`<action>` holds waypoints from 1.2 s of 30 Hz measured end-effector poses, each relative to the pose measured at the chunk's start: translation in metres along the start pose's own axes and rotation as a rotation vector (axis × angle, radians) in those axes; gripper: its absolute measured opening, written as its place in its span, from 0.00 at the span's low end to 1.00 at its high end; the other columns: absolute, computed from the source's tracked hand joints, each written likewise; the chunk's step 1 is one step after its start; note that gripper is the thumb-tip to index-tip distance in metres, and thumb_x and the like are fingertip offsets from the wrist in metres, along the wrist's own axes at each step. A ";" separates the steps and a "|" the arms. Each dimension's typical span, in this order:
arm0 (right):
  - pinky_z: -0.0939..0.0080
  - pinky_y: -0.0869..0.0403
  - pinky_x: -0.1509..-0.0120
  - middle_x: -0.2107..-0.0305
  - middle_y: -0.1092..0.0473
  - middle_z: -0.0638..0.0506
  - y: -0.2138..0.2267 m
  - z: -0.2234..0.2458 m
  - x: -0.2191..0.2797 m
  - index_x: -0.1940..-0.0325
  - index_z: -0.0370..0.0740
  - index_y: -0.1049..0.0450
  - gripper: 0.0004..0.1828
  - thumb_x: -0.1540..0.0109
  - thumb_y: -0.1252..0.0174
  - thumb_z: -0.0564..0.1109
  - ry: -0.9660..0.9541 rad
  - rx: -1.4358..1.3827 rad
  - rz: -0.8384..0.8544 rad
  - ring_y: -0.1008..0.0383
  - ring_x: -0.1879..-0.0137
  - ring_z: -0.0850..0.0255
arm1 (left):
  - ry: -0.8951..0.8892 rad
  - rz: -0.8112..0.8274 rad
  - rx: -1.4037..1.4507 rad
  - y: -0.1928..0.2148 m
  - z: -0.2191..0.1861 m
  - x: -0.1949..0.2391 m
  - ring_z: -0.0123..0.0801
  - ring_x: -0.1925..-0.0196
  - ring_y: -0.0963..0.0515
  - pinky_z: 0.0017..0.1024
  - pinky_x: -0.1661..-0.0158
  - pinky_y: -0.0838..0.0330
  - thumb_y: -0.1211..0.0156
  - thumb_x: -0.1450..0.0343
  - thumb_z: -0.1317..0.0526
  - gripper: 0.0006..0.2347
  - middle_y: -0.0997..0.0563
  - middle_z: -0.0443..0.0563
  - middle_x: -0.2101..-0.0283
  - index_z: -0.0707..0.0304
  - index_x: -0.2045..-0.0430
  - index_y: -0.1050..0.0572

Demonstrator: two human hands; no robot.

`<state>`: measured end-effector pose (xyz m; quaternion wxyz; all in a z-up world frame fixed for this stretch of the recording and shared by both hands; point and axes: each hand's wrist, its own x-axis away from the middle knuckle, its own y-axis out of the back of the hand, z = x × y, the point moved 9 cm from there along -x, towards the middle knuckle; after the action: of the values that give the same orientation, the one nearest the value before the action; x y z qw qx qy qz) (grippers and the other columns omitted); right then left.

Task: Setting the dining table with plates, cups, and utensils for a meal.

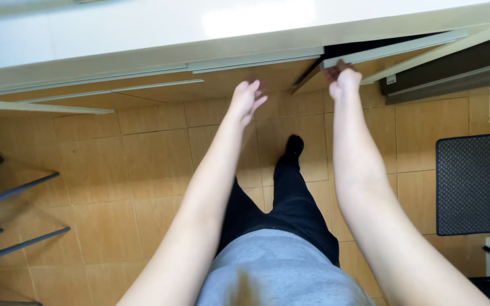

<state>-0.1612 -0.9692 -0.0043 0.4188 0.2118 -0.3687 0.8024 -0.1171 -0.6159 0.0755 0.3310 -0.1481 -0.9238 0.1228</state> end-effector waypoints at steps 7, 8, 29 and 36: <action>0.44 0.19 0.46 0.59 0.27 0.43 0.032 0.024 0.068 0.51 0.34 0.34 0.05 0.31 0.53 0.35 0.006 0.186 0.269 0.21 0.53 0.50 | -0.042 -0.277 0.612 -0.075 0.043 -0.128 0.44 0.49 0.23 0.43 0.55 0.24 0.51 0.24 0.62 0.18 0.25 0.57 0.48 0.61 0.38 0.41; 0.45 0.18 0.44 0.59 0.27 0.41 0.034 0.025 0.081 0.51 0.32 0.34 0.05 0.29 0.52 0.37 -0.020 0.209 0.295 0.21 0.52 0.51 | -0.077 -0.370 0.669 -0.068 0.048 -0.133 0.43 0.54 0.22 0.41 0.58 0.23 0.49 0.24 0.62 0.16 0.26 0.56 0.52 0.60 0.42 0.39; 0.48 0.13 0.51 0.65 0.27 0.43 0.039 0.026 0.027 0.48 0.28 0.31 0.10 0.28 0.51 0.40 -0.023 0.432 0.352 0.24 0.65 0.58 | -0.457 -0.814 -0.468 0.080 0.110 0.149 0.51 0.66 0.20 0.45 0.65 0.27 0.50 0.21 0.61 0.07 0.20 0.62 0.67 0.67 0.65 0.30; 0.50 0.15 0.48 0.62 0.24 0.37 -0.008 0.057 0.070 0.52 0.26 0.26 0.11 0.32 0.54 0.33 -0.019 0.469 0.171 0.15 0.59 0.52 | -0.545 -0.992 -0.679 0.150 0.053 0.241 0.62 0.62 0.21 0.50 0.61 0.29 0.51 0.23 0.59 0.09 0.20 0.68 0.66 0.66 0.66 0.28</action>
<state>-0.1922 -0.9736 0.0808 0.2853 0.2786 -0.1928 0.8965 -0.2998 -0.3981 0.1252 0.0375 0.2355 -0.9206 -0.3093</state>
